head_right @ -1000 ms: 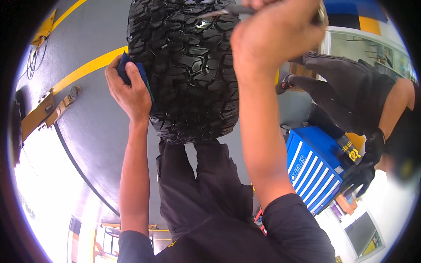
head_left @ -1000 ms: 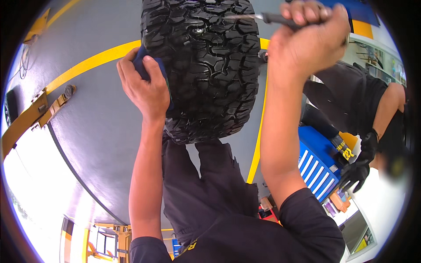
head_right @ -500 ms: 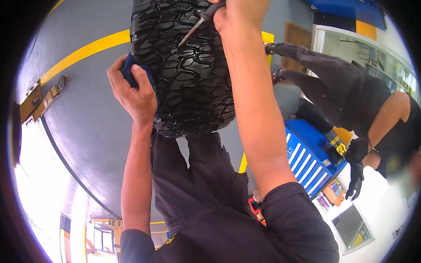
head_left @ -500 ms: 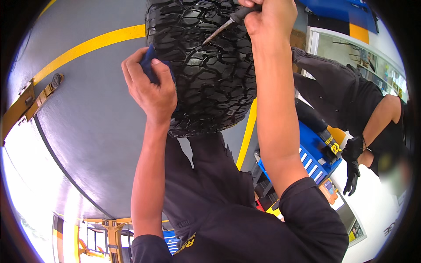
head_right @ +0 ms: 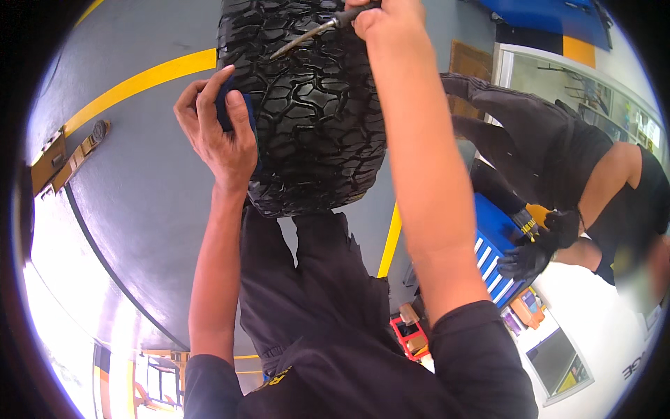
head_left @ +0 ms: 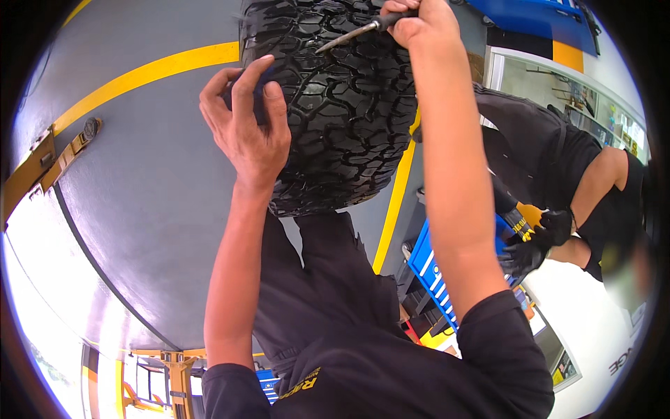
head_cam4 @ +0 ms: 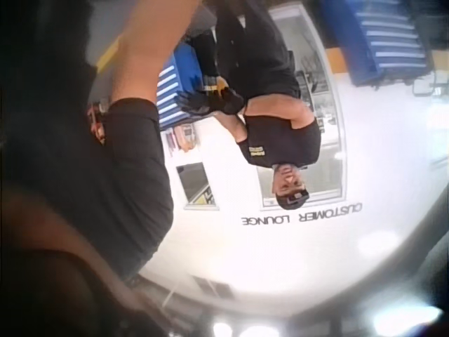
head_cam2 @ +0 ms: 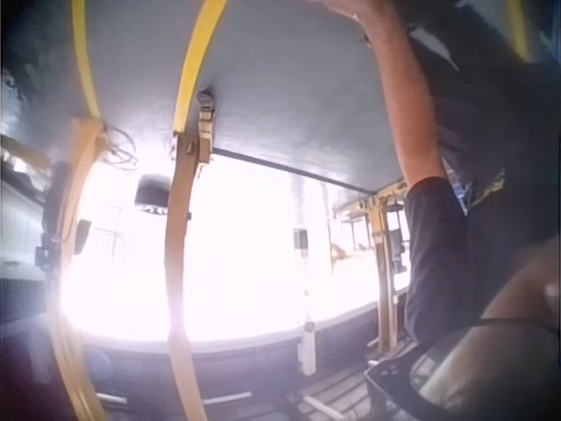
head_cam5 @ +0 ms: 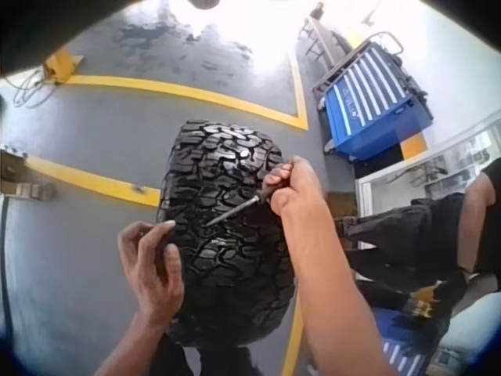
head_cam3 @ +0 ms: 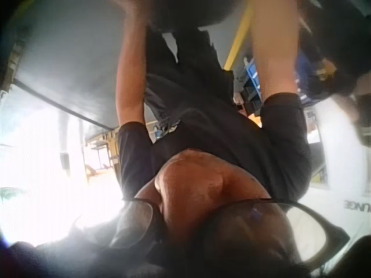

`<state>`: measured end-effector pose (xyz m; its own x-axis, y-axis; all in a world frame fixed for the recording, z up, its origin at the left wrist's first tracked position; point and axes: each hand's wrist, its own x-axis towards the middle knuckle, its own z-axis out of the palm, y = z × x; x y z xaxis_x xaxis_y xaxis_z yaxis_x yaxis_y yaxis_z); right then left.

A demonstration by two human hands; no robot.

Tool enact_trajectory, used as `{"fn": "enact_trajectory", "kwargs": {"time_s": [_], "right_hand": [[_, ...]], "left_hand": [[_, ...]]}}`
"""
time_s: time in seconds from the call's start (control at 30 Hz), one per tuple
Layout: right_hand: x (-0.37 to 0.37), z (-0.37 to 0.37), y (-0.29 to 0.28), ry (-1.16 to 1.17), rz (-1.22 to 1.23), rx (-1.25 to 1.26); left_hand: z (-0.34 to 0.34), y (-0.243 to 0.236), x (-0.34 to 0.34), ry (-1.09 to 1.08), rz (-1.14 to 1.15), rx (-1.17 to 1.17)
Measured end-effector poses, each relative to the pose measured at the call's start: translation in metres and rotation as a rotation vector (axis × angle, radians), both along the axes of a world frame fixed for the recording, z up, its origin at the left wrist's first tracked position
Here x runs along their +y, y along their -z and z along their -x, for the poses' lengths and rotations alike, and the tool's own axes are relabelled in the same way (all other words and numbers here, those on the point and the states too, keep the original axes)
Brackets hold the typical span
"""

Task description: The person cleans a wet tire with a cloth and a thin tool, then inserts a tool into the tire tread while another person stands nearby.

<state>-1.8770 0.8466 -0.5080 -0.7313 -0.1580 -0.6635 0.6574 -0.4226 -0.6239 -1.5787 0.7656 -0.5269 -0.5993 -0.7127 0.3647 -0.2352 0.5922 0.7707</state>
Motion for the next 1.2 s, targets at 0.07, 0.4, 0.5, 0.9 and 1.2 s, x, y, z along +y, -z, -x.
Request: {"fn": "enact_trajectory", "kwargs": {"time_s": [0.07,0.4,0.5,0.9,1.2], "right_hand": [[0.027,-0.015,0.001,0.096,0.035,0.177],[0.092,-0.026,-0.062,0.183,-0.223,0.697],[0.09,-0.004,-0.062,0.082,0.344,0.377],[0.078,0.096,0.092,-0.103,0.078,-0.078],[0.043,-0.01,-0.038,0.157,0.206,0.46]], "left_hand": [[-0.001,0.006,0.003,-0.036,-0.009,0.004],[0.024,0.022,0.026,-0.011,0.032,-0.101],[0.026,0.025,0.028,-0.019,0.031,-0.092],[0.026,0.018,0.024,-0.063,0.012,-0.097],[0.002,0.014,-0.016,-0.065,-0.077,-0.026]]}}
